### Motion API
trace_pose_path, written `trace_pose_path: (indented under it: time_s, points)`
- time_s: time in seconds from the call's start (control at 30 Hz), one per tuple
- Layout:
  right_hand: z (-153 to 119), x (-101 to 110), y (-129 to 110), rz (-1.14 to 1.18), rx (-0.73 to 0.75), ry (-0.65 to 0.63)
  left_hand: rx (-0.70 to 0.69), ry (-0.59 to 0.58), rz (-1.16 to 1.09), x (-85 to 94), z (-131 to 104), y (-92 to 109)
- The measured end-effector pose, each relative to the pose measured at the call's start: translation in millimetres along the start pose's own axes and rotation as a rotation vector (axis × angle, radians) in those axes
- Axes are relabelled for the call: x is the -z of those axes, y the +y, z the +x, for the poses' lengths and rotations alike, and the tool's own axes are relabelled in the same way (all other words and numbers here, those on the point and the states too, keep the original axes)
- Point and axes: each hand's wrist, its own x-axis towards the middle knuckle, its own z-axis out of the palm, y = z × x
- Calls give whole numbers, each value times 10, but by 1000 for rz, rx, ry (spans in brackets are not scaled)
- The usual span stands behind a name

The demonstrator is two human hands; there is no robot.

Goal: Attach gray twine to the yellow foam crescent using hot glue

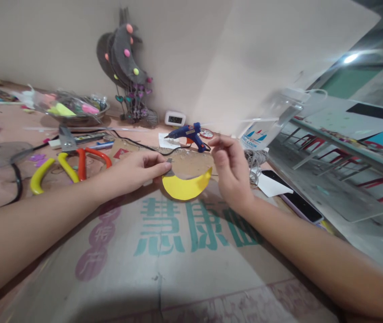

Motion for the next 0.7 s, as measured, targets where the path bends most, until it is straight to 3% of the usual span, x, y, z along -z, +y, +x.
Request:
trace_pose_path:
  time_s: [0.17, 0.27, 0.53, 0.7]
  points:
    - [-78, -121, -112, -179, -19, -209, -34, -7, 18, -3, -9, 22]
    - [-76, -178, -122, -224, -21, -259, -54, -10, 38, -13, -19, 49]
    - [-70, -216, -134, -35, -136, -409, -107, -25, 50, -39, -37, 78]
    - [-80, -206, -133, 28, -171, -420, -88, -44, 90, -34, -27, 70]
